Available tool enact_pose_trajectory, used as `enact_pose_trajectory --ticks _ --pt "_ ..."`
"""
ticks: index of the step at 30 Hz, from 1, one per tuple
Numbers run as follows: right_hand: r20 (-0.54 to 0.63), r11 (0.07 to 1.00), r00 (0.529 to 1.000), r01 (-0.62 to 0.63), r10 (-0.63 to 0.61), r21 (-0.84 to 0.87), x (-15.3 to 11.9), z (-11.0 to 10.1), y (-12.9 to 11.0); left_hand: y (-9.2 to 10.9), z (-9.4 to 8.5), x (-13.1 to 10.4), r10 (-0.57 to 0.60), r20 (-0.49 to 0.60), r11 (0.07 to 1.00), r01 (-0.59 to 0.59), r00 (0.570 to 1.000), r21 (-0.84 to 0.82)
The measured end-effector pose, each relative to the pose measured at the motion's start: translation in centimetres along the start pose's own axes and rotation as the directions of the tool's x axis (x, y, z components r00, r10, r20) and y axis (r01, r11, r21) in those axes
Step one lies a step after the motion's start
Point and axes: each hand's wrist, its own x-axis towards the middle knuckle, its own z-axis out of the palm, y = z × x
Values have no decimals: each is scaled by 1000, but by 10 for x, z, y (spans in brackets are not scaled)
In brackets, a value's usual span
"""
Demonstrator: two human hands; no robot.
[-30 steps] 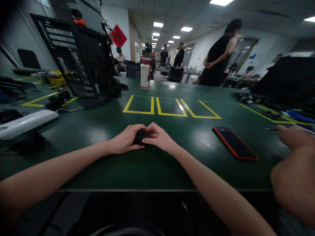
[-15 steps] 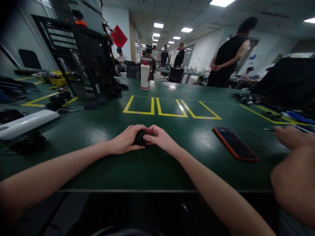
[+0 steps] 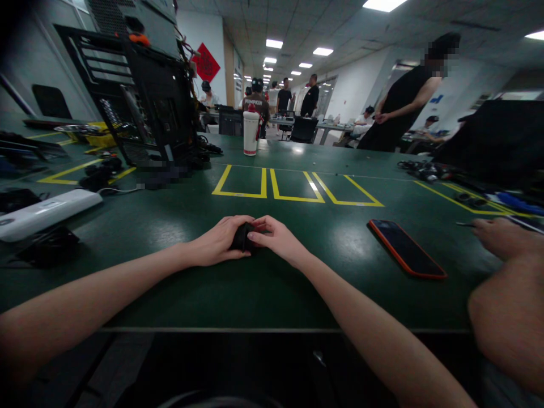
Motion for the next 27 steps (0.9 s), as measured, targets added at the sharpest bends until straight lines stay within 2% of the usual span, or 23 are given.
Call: enact_pose_trajectory --ticks 3,8,11,15,17,21,22,27 --pt "15 998 998 -62 61 14 0 0 0 0 0 0 -7 -8 1000 7 1000 -5" --pt "47 994 994 103 -101 -40 -2 0 -1 0 0 0 -3 -6 1000 3 1000 -4" --pt "67 994 992 111 -110 -21 -2 0 -1 -1 1 -1 0 -2 1000 0 1000 6" --pt "30 992 993 118 -116 -45 -1 -1 -1 -1 1 -1 7 0 1000 -7 1000 20" --pt "22 996 997 80 -79 -48 -1 -1 -1 -1 1 -1 7 -3 1000 -7 1000 24" --pt "47 996 995 -94 93 7 -2 0 -2 0 0 -1 -4 8 1000 3 1000 27" --pt "57 995 994 -99 98 11 -2 1 -2 0 -1 -1 -5 11 1000 5 1000 26" --pt "77 993 991 111 -108 -37 -1 -1 0 0 0 -1 -1 5 1000 1 1000 19"
